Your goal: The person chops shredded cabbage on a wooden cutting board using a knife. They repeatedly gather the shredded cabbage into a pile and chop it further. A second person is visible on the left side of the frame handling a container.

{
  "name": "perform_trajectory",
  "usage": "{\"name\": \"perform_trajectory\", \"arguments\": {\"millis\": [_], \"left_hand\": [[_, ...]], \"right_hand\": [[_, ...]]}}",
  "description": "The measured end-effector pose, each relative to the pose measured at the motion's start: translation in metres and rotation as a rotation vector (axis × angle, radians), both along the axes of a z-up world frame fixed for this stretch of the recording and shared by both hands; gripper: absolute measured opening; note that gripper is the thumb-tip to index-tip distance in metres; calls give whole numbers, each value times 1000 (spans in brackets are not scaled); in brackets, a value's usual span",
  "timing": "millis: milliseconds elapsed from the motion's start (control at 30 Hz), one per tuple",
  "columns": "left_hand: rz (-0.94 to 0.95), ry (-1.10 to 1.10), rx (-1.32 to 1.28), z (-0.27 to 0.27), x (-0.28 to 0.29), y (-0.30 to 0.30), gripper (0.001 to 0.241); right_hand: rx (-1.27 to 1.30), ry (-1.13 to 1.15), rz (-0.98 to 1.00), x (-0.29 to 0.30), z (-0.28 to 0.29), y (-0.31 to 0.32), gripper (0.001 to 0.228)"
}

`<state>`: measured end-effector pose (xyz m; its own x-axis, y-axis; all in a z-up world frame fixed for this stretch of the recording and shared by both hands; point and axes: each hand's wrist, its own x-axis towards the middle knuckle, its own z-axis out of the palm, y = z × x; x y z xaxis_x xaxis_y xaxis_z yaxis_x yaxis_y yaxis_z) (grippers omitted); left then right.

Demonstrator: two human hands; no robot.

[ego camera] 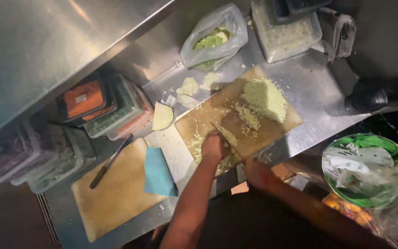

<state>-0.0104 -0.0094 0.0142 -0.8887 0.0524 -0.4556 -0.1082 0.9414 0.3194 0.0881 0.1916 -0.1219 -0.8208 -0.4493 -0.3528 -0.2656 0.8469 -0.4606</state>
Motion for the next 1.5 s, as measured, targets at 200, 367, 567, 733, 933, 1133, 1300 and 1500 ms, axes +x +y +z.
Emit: {"name": "perform_trajectory", "arguments": {"millis": [200,367,567,733,933,1133,1300,1500], "left_hand": [[-50,57,42,-6,6,-4,49],[-15,211,147,-16,30,-18,48],[-84,1,-11,-24,4,-8,41],[-93,-12,-21,-13,1,-9,40],[-28,10,23,-21,8,-8,44],[-38,-4,74,-10,3,-8,37],[-32,64,49,-13,6,-11,34],[-2,29,93,-18,11,-10,39]], "right_hand": [[-91,10,-135,-21,14,-3,28],[-44,-186,-92,-50,93,-9,32],[104,-199,-3,-59,113,-22,32],[105,-273,-156,-15,55,-12,33],[41,-34,18,-19,2,1,31],[87,112,17,-2,-19,-2,27],[-81,2,-34,-3,1,5,28],[-2,-63,34,-8,-8,-1,22]]}}
